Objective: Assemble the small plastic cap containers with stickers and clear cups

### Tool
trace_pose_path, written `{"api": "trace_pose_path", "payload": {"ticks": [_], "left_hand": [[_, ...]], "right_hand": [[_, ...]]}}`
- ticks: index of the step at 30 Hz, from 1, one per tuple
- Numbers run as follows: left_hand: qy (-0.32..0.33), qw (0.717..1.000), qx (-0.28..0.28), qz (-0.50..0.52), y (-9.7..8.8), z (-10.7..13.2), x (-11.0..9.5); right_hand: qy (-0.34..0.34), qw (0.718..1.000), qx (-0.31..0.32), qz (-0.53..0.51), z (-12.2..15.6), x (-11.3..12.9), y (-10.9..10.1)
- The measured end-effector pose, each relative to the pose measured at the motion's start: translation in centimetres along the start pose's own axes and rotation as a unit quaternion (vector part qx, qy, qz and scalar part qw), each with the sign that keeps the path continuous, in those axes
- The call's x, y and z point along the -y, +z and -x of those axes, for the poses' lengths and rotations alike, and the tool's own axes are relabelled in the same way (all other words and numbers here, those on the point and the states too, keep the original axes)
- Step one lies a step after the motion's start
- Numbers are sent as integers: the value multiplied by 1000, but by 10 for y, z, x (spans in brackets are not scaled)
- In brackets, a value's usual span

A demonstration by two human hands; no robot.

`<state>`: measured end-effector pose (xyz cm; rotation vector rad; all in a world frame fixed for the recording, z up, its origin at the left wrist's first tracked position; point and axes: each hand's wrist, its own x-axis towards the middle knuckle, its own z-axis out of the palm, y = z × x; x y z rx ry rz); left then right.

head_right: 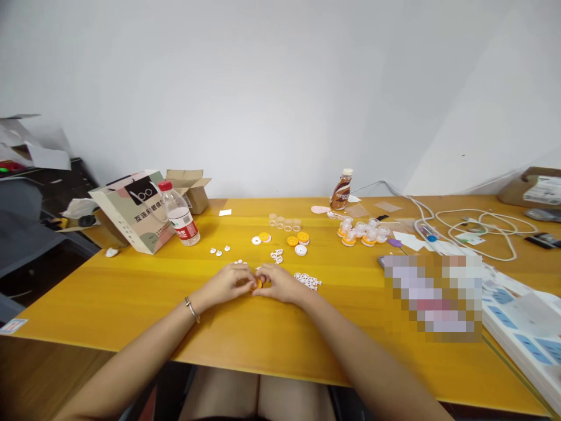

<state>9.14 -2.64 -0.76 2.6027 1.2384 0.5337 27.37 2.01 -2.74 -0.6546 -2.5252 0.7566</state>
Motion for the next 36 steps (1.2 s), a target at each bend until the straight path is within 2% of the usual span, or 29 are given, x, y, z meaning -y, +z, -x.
{"api": "trace_pose_path", "payload": {"ticks": [4, 9, 18, 22, 25, 27, 31, 33, 36], "left_hand": [[-27, 999, -8, 43, 3, -1, 4], [-33, 998, -25, 45, 3, -2, 2], [-56, 998, 6, 41, 5, -3, 1], [-34, 999, 0, 6, 2, -2, 0], [-21, 999, -45, -16, -1, -2, 0], [-16, 995, -97, -7, -2, -3, 0], [4, 983, -183, 13, -2, -7, 0], [5, 978, -208, 31, -4, -9, 3], [-28, 968, -241, 61, -11, -8, 15]], "right_hand": [[-4, 1000, -1, 3, 0, -1, 0], [-3, 1000, 5, 10, 0, 0, -1], [-3, 1000, 1, 9, -1, 1, 1], [-3, 1000, -12, -4, 0, 3, 1], [13, 997, -44, -67, 0, 6, -2], [42, 983, -59, -167, -1, 8, -4], [87, 919, -77, -376, -4, 10, -4], [104, 902, -101, -406, -6, 9, -4], [140, 893, -165, -394, -7, 4, -7]]}}
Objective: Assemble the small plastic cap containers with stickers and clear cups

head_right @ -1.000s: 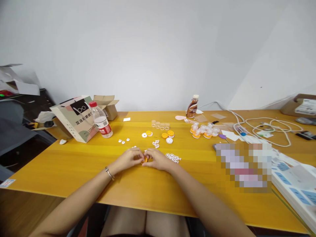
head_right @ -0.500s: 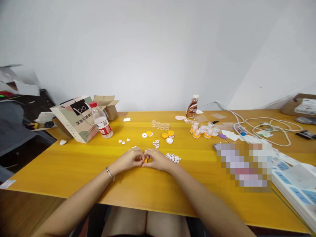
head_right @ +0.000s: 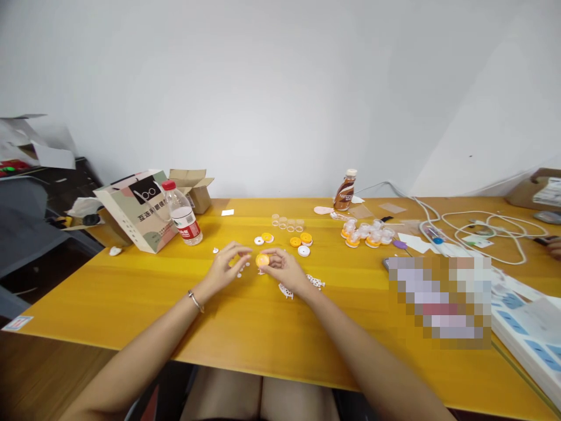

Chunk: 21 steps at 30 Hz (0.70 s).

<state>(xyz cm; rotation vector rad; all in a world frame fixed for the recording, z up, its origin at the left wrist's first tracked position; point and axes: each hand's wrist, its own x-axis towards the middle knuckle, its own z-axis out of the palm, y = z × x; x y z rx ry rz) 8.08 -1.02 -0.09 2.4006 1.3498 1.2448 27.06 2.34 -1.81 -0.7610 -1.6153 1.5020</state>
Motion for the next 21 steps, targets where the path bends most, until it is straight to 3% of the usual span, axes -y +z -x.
{"api": "trace_pose_path", "payload": {"ticks": [2, 5, 9, 14, 17, 21], "left_hand": [[-28, 999, 9, -10, -6, -1, 11], [-36, 993, 99, -51, -11, 0, 27], [-26, 979, 172, -108, -7, 3, 38], [-37, 973, 187, -130, -10, 3, 39], [-49, 974, 197, -105, -20, 2, 37], [-55, 957, 284, -23, -29, 3, 34]], "right_hand": [[0, 998, -55, 6, -2, -1, -4], [-1, 995, -103, 8, -4, -2, -9], [-1, 994, -104, 13, -6, -4, -11], [-4, 995, -94, 30, -6, -6, -12], [-10, 995, -89, 38, -6, -8, -13], [-17, 995, -84, 45, -6, -9, -13]]}}
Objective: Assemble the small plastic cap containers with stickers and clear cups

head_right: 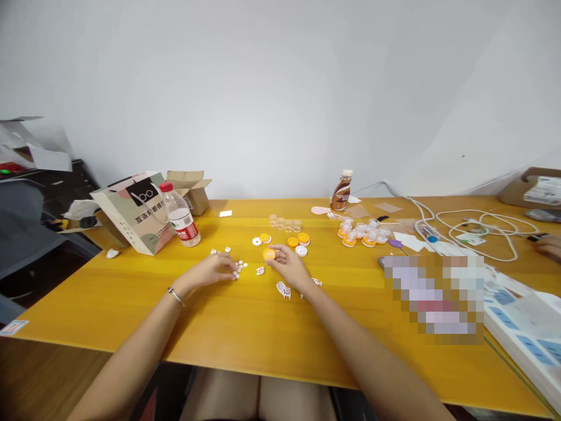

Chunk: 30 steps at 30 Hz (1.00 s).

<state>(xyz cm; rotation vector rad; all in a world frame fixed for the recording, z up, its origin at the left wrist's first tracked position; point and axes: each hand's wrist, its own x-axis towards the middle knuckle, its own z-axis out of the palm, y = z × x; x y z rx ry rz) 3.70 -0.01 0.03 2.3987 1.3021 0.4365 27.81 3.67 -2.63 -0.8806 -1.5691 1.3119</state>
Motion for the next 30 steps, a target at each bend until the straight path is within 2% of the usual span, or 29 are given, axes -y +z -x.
{"api": "trace_pose_path", "payload": {"ticks": [2, 6, 12, 18, 21, 26, 30], "left_hand": [[-7, 999, 22, 26, 1, 1, -1], [-16, 999, 20, 38, 7, -2, -3], [-25, 1000, -1, 6, 13, -5, -3], [-3, 999, -46, -16, 16, -3, -6], [1, 999, -44, -13, 16, -2, -7], [-1, 996, -35, -76, 18, -2, -8], [-20, 989, -59, -133, 22, -3, -10]], "right_hand": [[1, 1000, 2, 4, 0, 0, 0], [5, 1000, 1, 7, 0, 0, 0], [20, 1000, 12, 4, 1, 0, 1], [24, 1000, 14, 3, 2, 2, 2], [27, 1000, 13, -1, 2, 2, 2], [37, 999, 32, -16, 3, 2, 3], [51, 997, 46, -29, 5, 3, 4]]}}
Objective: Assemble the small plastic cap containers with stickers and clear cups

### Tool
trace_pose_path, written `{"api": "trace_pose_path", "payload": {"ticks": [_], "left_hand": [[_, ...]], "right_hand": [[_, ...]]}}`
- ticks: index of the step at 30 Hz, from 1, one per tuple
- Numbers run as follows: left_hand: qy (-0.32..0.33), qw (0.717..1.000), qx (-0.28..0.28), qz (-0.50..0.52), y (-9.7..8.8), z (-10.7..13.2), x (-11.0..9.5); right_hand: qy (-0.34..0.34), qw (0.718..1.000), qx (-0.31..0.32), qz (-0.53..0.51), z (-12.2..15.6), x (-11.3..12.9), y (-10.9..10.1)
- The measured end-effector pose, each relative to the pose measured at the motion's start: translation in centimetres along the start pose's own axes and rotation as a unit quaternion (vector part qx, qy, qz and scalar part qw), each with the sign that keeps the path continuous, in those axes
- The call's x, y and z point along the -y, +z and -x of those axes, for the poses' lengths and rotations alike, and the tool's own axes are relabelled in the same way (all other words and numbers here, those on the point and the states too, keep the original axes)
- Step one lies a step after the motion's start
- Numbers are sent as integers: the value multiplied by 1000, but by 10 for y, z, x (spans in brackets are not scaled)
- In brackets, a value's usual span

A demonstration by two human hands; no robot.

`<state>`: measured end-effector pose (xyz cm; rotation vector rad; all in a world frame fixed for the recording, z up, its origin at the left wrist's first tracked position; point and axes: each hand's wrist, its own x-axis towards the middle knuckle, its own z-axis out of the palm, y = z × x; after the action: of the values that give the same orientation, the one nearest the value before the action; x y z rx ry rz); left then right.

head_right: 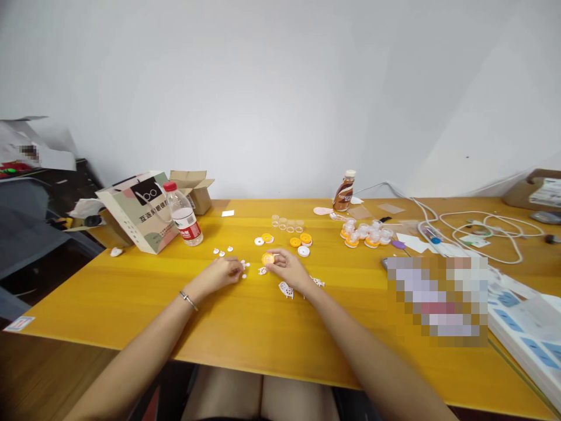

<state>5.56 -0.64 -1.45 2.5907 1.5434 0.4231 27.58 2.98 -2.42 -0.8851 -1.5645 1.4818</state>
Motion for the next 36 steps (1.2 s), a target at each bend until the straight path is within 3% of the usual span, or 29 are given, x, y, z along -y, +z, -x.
{"api": "trace_pose_path", "payload": {"ticks": [9, 15, 21, 27, 29, 34, 36], "left_hand": [[90, 978, -147, 120, 4, -5, -27], [78, 984, -157, 43, 10, -6, -32], [84, 982, -158, 56, 12, -6, -34], [71, 975, -176, 114, 0, -5, -31], [45, 976, -167, 131, -5, -4, -22], [12, 989, -34, 142, -9, -1, -1], [4, 990, -9, 144, -6, -1, 1]], "right_hand": [[20, 997, 72, -18, 4, 2, 9], [22, 994, 95, -42, 6, 0, 9], [18, 993, 98, -68, 6, 2, 11], [16, 995, 70, -69, 6, 3, 9], [20, 996, 64, -61, 6, 3, 8], [35, 995, 52, -75, 6, 3, 7], [37, 995, 45, -83, 6, 3, 8]]}}
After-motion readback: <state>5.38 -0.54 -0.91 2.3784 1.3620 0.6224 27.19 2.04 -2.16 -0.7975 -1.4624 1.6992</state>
